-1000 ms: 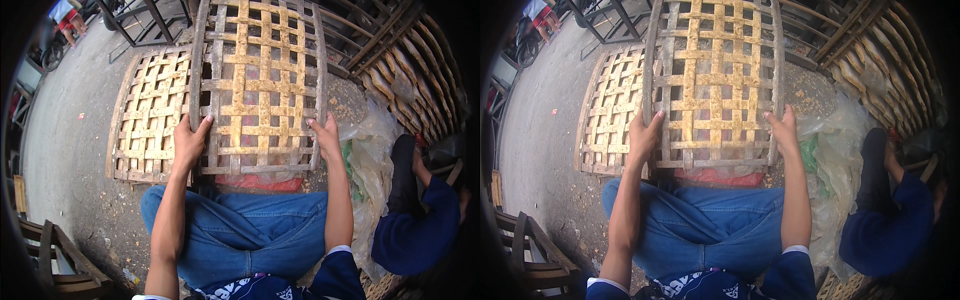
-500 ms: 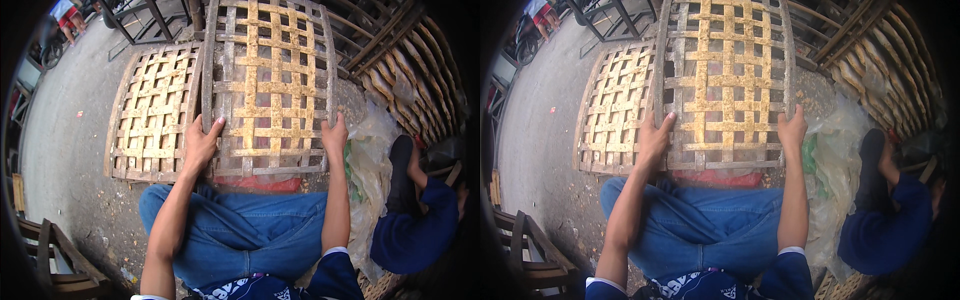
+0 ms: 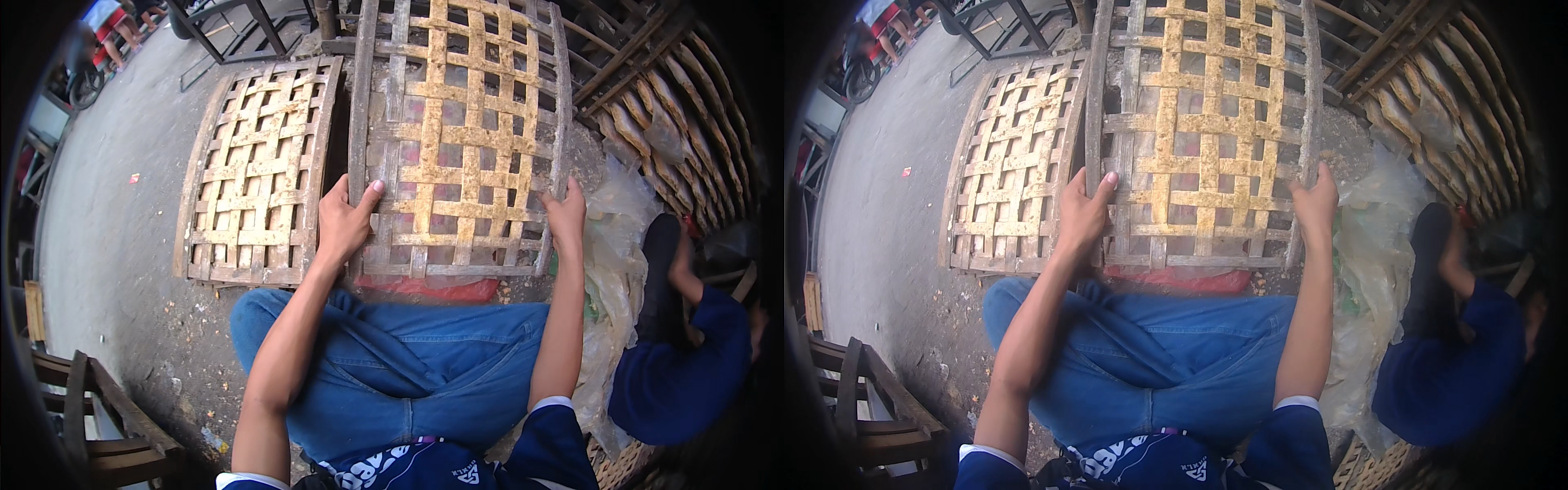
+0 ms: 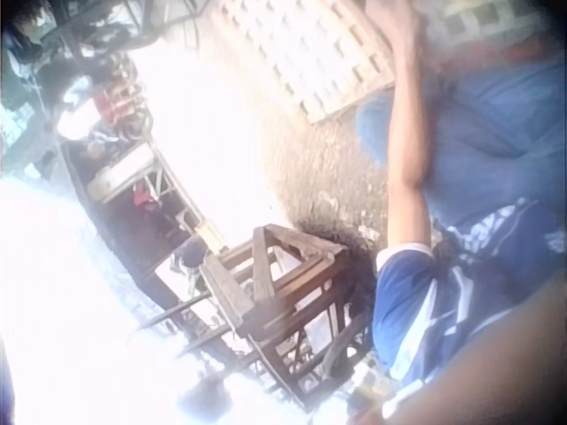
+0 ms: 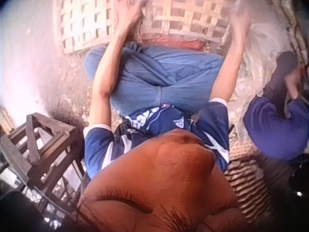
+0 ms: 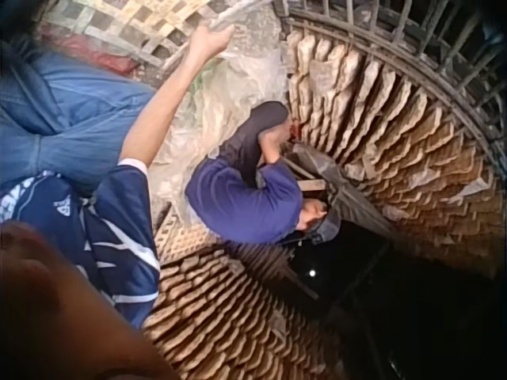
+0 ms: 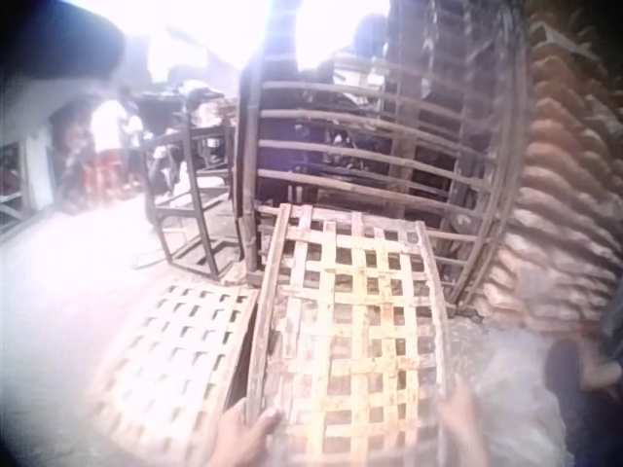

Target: The person sits on the ground and assembles a tray by placing a wooden lattice frame over a red base, covering it with a clear plastic sheet, and then placing a second wooden lattice frame on top. The person presses down on the assembled unit to secure it.

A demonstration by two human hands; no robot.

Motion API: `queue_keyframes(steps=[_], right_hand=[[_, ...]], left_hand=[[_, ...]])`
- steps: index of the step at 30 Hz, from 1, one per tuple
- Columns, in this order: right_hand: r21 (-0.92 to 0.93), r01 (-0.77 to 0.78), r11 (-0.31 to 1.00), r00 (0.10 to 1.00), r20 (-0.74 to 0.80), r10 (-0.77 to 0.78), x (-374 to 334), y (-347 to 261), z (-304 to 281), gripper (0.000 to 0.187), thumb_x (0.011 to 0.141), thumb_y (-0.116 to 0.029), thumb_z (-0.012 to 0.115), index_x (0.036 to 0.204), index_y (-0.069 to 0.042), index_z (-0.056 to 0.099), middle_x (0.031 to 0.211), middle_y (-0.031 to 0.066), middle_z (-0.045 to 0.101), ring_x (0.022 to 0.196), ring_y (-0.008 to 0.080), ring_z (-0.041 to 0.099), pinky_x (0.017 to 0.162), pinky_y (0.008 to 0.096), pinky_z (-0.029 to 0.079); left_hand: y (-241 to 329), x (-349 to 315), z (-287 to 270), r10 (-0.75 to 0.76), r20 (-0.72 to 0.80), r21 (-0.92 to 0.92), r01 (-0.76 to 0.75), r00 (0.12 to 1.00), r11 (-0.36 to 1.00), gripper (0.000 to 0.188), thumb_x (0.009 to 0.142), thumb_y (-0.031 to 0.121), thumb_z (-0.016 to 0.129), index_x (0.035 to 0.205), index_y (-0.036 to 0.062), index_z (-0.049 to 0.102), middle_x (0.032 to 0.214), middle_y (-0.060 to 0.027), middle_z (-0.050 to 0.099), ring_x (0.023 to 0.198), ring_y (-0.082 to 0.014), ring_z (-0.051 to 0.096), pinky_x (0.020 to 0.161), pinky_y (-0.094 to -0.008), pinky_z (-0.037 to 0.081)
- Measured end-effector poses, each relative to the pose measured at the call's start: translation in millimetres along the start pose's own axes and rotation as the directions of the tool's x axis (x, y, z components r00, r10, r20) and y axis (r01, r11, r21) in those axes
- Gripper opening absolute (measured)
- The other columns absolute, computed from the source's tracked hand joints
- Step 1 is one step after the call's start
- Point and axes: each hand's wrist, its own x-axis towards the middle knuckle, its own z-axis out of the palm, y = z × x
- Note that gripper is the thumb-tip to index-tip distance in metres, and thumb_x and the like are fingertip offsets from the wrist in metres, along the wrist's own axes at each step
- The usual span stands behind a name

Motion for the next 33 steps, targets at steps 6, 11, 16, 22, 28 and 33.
queue_keyframes(steps=[6,11,16,22,28,33], right_hand=[[0.424,0.088,0.901,0.993,0.029,-0.111,-9.4,-3.2,3.8,0.065,0.084,-0.002,0.061,0.143,0.013,0.038,0.129,0.0195,0.060,0.108,0.0210,0.061,0.096,0.0329,0.046],[0.459,0.071,0.885,0.995,0.028,-0.095,-16.0,-11.0,6.7,0.040,0.086,-0.006,0.062,0.123,0.008,0.054,0.098,0.0075,0.063,0.079,0.0112,0.056,0.071,0.0266,0.046],[0.509,-0.058,0.859,0.998,0.054,0.035,-15.2,-22.2,9.3,0.017,0.091,-0.014,0.065,0.101,-0.001,0.061,0.075,-0.0016,0.054,0.062,0.0057,0.045,0.056,0.0234,0.035],[0.547,0.001,0.837,1.000,-0.021,0.012,-22.1,-23.2,6.9,0.018,0.093,-0.016,0.066,0.104,-0.002,0.061,0.078,-0.0023,0.056,0.064,0.0052,0.045,0.057,0.0227,0.036],[0.590,0.130,0.797,0.991,-0.105,-0.084,-22.0,-19.8,9.7,0.020,0.093,-0.012,0.066,0.105,0.001,0.058,0.081,-0.0009,0.056,0.064,0.0053,0.045,0.056,0.0216,0.036],[0.594,0.184,0.783,0.983,-0.125,-0.136,-24.2,-21.4,8.2,0.027,0.094,-0.011,0.066,0.112,0.005,0.054,0.081,0.0004,0.057,0.066,0.0068,0.048,0.059,0.0230,0.038]], left_hand=[[-6.4,-1.7,-2.1,0.158,-0.125,0.044,-0.153,0.980,0.987,0.038,0.093,0.032,0.072,0.099,-0.0041,0.065,0.081,-0.0110,0.072,0.073,-0.0122,0.062,0.067,-0.0308,0.050],[1.6,2.0,-10.8,0.004,-0.055,0.091,0.001,0.998,0.996,0.043,0.092,0.038,0.073,0.102,-0.0029,0.065,0.073,-0.0054,0.066,0.061,-0.0116,0.059,0.056,-0.0294,0.047],[9.0,3.5,-11.0,-0.221,0.032,0.038,0.219,0.975,0.975,0.041,0.093,0.034,0.073,0.106,-0.0038,0.064,0.075,-0.0042,0.066,0.061,-0.0090,0.058,0.054,-0.0269,0.046],[6.7,2.4,-11.2,-0.149,0.133,-0.154,0.169,0.980,0.974,0.043,0.092,0.025,0.074,0.121,-0.0035,0.060,0.107,-0.0126,0.071,0.093,-0.0147,0.067,0.081,-0.0298,0.053],[-2.2,2.7,-13.8,-0.156,0.112,-0.121,0.169,0.981,0.978,0.042,0.088,0.022,0.078,0.119,-0.0016,0.062,0.104,-0.0108,0.072,0.086,-0.0137,0.068,0.075,-0.0291,0.055],[-1.9,1.2,-11.0,-0.137,0.100,-0.156,0.152,0.985,0.976,0.044,0.087,0.024,0.079,0.118,-0.0024,0.062,0.100,-0.0109,0.073,0.085,-0.0132,0.068,0.075,-0.0291,0.055]])
